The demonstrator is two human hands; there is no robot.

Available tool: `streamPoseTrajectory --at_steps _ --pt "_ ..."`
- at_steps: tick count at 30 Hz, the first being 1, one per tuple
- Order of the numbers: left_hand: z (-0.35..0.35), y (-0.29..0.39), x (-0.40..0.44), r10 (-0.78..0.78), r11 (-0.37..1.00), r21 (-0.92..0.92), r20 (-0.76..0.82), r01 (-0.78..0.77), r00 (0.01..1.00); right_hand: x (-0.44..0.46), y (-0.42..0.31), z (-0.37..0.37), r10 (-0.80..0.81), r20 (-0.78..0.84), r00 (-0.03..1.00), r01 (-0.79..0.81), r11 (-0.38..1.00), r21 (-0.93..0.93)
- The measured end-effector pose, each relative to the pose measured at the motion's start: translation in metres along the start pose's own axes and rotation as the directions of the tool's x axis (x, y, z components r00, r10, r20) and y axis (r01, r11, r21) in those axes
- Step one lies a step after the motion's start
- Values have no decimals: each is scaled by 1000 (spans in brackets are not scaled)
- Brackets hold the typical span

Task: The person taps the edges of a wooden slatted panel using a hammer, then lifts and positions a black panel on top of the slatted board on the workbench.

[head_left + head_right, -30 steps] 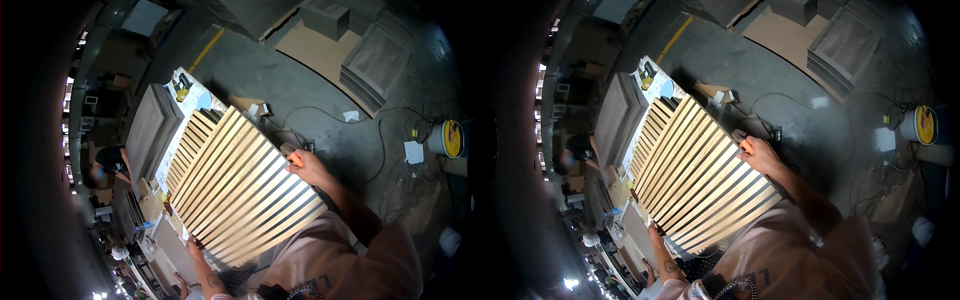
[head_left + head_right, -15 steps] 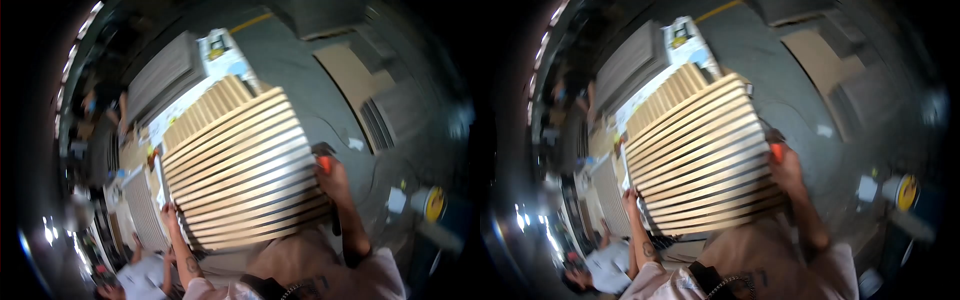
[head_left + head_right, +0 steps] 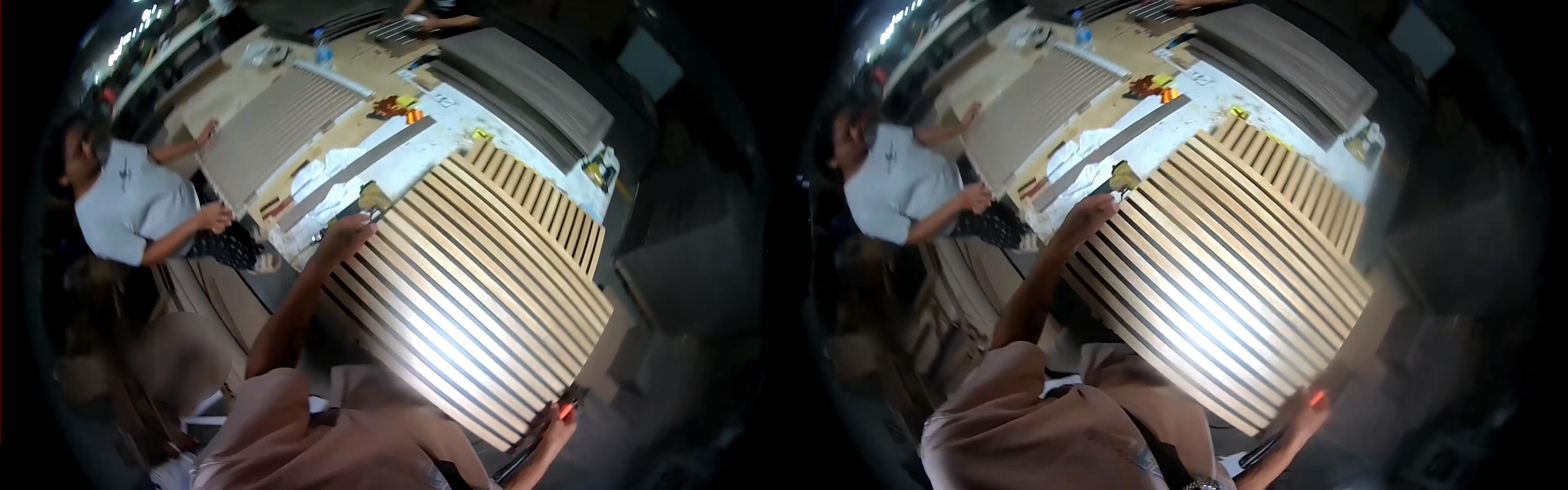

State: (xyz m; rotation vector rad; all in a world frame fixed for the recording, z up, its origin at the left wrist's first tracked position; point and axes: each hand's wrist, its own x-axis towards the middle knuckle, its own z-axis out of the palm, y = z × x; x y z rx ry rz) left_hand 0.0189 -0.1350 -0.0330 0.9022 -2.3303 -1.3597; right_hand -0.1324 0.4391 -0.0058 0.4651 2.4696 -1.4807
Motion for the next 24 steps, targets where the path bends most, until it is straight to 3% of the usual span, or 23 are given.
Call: streamPoseTrajectory --at_steps 1,2,4,6,8,9,11,14,18,21,24 --pt "-12 -10 -3 29 1000 4 126 -30 992 2 2 3 -32 -12 999 31 999 -29" --pt "-30 7 -15 -226 973 118 325 198 918 5 5 7 -60 -31 998 58 997 -54" --pt "-41 -28 -32 -253 963 44 476 265 842 18 18 6 -63 -62 996 60 996 -60" --pt "-33 -65 -59 -221 910 -186 541 372 812 5 -4 15 -67 -37 997 64 996 -63" --pt "-42 -47 -74 -142 823 -400 543 403 828 12 -7 13 34 -29 999 -38 990 -139" --pt "-33 -60 -79 -173 817 -377 561 436 809 18 -4 10 78 -40 996 -84 978 -193" --pt "-22 -67 -84 -159 748 -501 500 435 851 21 -10 8 121 -50 991 -130 948 -291" --pt "-24 -63 -84 -139 719 -549 486 426 863 25 -10 7 203 -139 969 -239 914 -328" --pt "-24 -66 -85 -161 745 -505 499 437 852 11 -18 18 192 -106 976 -212 950 -230" --pt "-32 -66 -85 -184 742 -461 560 488 808 12 -25 21 156 -98 983 -179 933 -313" --pt "-31 -73 -96 -84 713 -577 495 400 865 9 -25 22 123 -91 988 -148 925 -351"
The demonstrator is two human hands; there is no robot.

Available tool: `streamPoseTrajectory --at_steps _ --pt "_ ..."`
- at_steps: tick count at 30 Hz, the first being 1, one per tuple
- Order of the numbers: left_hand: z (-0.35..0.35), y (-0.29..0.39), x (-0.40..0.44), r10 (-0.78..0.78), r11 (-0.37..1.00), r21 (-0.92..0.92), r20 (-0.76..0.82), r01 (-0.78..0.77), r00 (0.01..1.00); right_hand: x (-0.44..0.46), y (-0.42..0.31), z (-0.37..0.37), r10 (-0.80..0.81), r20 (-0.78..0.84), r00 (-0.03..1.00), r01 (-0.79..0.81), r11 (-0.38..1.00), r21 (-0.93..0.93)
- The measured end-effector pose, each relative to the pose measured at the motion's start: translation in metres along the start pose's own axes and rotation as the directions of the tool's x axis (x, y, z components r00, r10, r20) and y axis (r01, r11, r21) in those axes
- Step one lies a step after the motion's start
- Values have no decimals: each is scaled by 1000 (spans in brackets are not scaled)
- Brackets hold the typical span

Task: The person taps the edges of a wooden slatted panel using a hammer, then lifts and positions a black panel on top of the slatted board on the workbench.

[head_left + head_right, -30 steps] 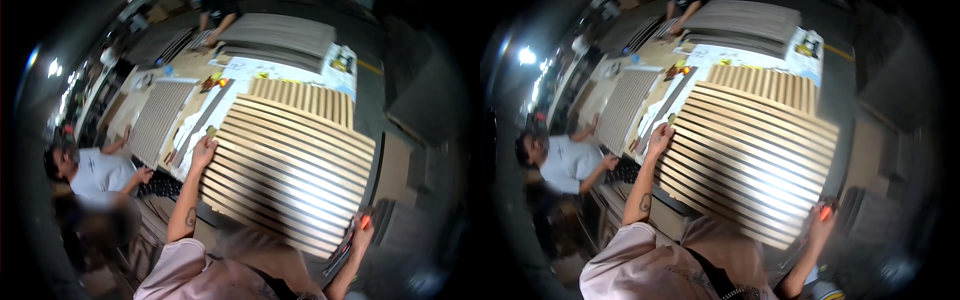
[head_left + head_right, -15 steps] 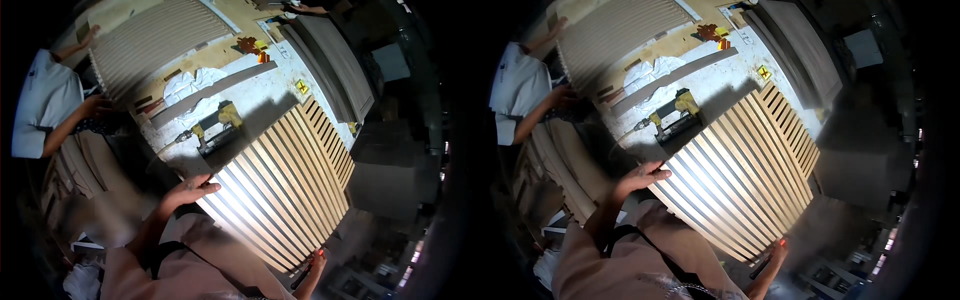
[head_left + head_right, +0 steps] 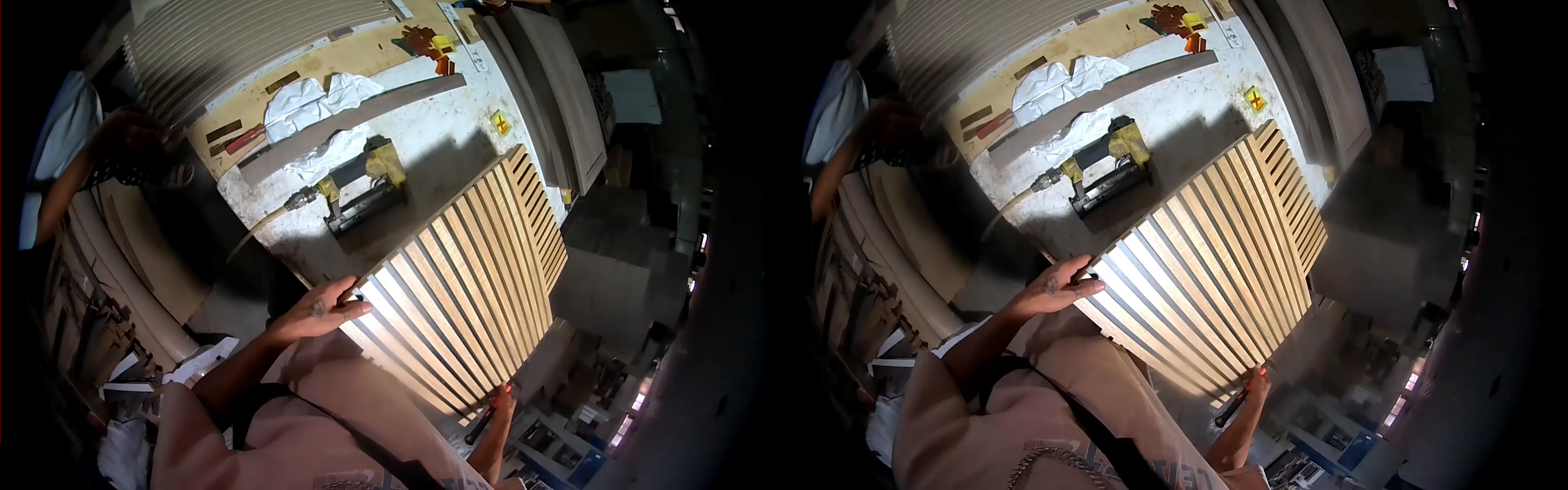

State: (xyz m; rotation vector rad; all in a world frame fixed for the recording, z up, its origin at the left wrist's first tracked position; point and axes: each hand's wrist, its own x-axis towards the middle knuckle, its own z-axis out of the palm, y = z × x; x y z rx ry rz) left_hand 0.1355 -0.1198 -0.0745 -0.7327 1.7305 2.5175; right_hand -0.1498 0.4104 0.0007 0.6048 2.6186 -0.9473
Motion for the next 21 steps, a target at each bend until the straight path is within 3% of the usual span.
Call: streamPoseTrajectory --at_steps 4,7,11,15,19,20,21 --pt "-1 6 -13 33 993 112 -16 -31 999 -1 14 -1 -45 23 999 45 999 -5" --pt "4 6 -14 67 997 47 -53 -65 996 -1 9 1 4 -22 1000 -4 1000 30" --pt "-3 14 -13 -68 981 185 7 66 998 13 26 -7 3 -3 1000 -3 1000 9" --pt "-7 25 -13 -101 974 205 36 91 994 12 23 -6 -2 -22 1000 2 1000 -14" --pt "-27 21 4 -104 907 422 194 13 975 -1 9 0 -92 -40 995 89 994 -57" --pt "-30 17 16 29 892 447 91 -67 995 2 11 0 -70 -40 997 67 996 -51" --pt "-33 42 33 -14 925 380 29 2 999 8 14 -3 -45 -40 998 43 998 -44"
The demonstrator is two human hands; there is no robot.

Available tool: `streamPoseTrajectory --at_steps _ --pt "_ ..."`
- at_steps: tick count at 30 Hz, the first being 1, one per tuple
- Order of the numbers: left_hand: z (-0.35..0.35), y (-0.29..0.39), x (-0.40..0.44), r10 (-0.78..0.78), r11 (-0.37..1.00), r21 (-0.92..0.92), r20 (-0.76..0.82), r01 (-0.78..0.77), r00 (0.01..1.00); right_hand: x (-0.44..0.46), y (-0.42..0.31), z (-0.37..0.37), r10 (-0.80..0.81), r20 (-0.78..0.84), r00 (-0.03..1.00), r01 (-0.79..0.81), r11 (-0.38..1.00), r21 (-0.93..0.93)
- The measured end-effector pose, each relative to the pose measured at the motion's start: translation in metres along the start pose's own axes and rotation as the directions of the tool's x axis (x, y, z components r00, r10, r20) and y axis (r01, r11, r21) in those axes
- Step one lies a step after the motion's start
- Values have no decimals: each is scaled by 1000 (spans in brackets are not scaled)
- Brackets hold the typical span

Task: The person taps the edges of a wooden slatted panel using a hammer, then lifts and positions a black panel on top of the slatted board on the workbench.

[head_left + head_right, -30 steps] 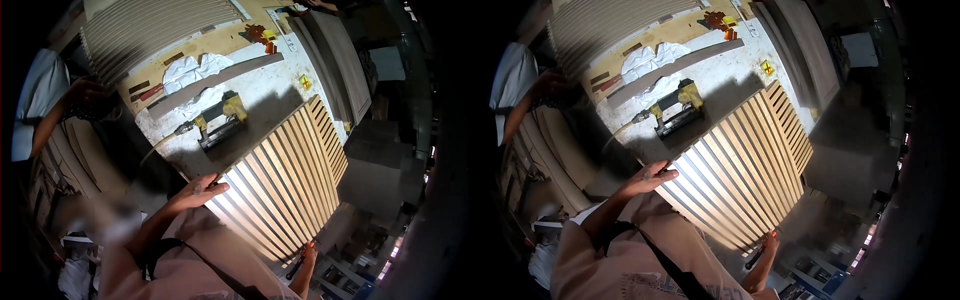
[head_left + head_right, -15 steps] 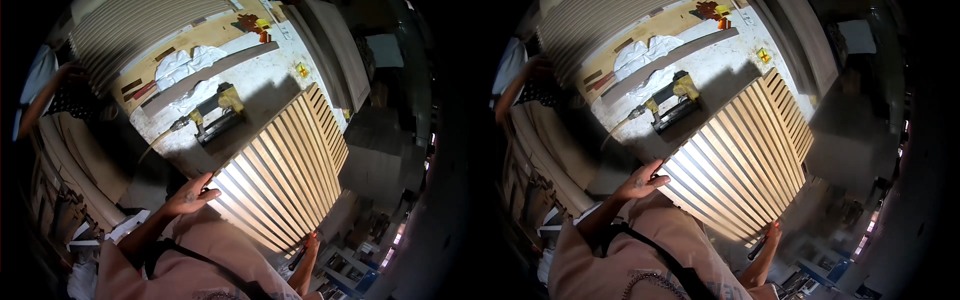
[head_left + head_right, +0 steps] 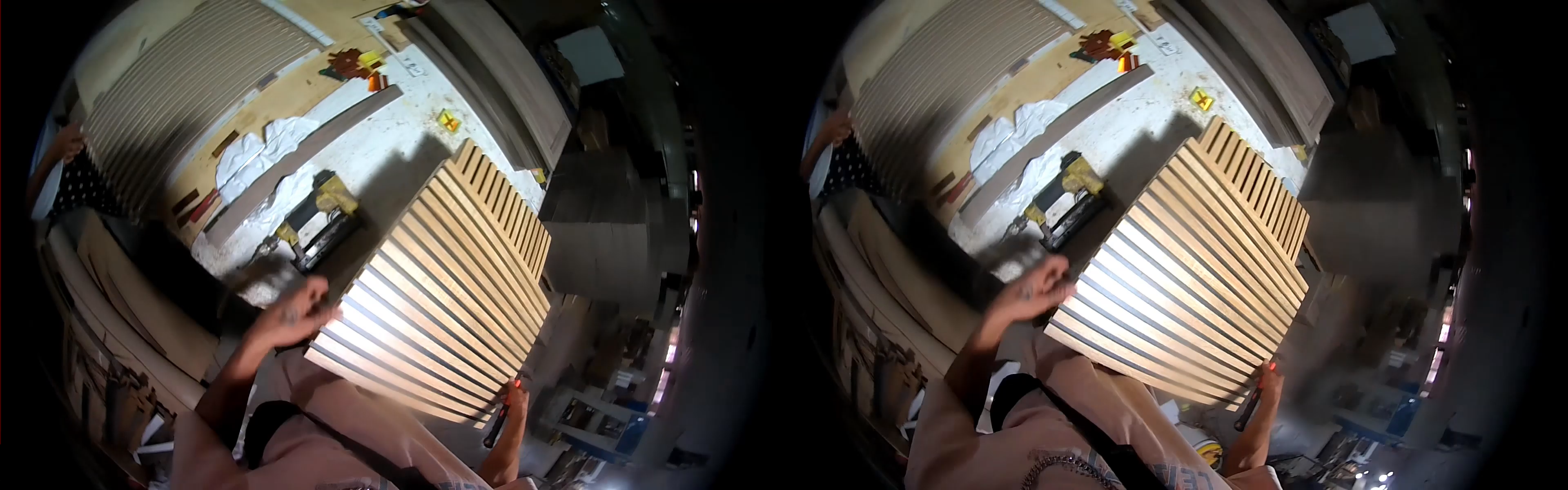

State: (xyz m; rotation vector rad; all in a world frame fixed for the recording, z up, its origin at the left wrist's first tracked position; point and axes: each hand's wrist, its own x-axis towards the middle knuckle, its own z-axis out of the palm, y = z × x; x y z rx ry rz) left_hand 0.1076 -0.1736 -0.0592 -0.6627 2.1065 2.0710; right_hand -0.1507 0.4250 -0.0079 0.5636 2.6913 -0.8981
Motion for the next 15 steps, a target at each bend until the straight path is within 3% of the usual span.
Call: streamPoseTrajectory --at_steps 1,3,5,7,8,9,10,11,13,14,15 --pt "-14 29 26 -68 995 -76 -36 65 997 7 7 -4 27 4 1000 -27 1000 8" --pt "-18 50 96 146 985 -60 -213 -162 966 11 3 -6 59 3 998 -58 997 -60" --pt "-7 84 167 347 934 13 -270 -357 898 16 5 -11 16 36 999 -19 997 81" --pt "10 116 224 309 950 141 -286 -279 907 6 -19 -13 3 38 999 -13 968 252" --pt "13 125 249 268 960 161 -278 -230 922 32 0 -20 40 -7 999 -37 972 231" --pt "19 131 278 227 966 182 -269 -182 936 47 7 -22 -26 -142 990 24 1000 -16" --pt "19 117 319 222 973 118 -216 -200 951 51 5 -22 -76 -169 983 78 997 5" --pt "26 119 328 109 991 -37 -295 -125 949 55 5 -23 -119 -200 973 126 992 24" --pt "17 124 331 94 993 91 -158 -80 983 84 32 -30 -202 -124 972 220 962 161" --pt "18 120 333 233 962 190 -204 -195 951 62 -4 -31 -93 -134 987 111 986 127" --pt "18 117 332 376 906 294 -225 -306 899 57 -19 -34 -99 -91 991 113 979 172"
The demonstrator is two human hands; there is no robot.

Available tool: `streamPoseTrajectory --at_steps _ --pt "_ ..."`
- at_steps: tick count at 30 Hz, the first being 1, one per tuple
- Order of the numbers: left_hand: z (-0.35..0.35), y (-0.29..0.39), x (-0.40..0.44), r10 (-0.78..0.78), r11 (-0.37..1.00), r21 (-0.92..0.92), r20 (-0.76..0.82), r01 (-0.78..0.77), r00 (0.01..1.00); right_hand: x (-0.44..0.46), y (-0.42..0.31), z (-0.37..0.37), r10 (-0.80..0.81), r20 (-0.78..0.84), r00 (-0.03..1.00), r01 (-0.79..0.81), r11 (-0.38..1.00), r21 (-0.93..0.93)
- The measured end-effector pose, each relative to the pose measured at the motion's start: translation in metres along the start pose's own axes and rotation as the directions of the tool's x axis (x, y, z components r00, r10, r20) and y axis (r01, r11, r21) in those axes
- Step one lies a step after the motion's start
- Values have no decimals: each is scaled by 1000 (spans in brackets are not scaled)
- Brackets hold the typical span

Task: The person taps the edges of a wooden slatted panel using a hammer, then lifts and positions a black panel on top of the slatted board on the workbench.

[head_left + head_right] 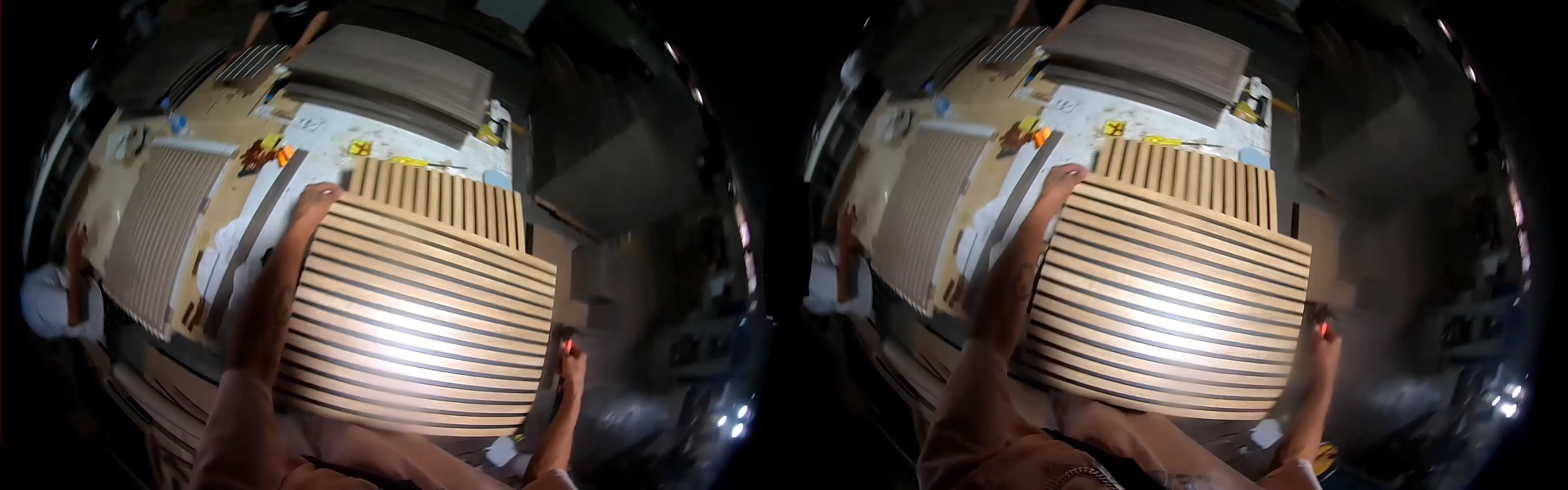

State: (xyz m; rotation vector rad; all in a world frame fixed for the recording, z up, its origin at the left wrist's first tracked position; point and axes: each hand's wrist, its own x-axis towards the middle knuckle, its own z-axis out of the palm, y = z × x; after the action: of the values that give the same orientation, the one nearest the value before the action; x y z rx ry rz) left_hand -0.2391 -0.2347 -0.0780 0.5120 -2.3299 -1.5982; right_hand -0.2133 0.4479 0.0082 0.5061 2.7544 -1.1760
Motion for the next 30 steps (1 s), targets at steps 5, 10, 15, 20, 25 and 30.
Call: streamPoseTrajectory --at_steps 5,10,15,20,25,30 --pt "-17 8 1 -58 995 93 179 42 982 26 -35 -7 -66 93 993 49 984 171" --pt "-15 26 -9 -244 961 151 57 233 968 82 -55 -6 -49 206 977 -45 901 431" --pt "-3 16 -18 -57 966 235 -201 105 978 126 -53 18 -48 265 963 -161 688 708" --pt "6 6 -16 -201 977 -8 -361 213 911 131 -60 29 -74 471 879 -373 510 775" --pt "18 16 -25 -264 962 -169 -381 214 886 130 -65 42 -154 561 813 -434 483 761" --pt "21 16 -27 -177 984 -107 -403 146 898 123 -72 41 -127 547 828 -372 604 704"
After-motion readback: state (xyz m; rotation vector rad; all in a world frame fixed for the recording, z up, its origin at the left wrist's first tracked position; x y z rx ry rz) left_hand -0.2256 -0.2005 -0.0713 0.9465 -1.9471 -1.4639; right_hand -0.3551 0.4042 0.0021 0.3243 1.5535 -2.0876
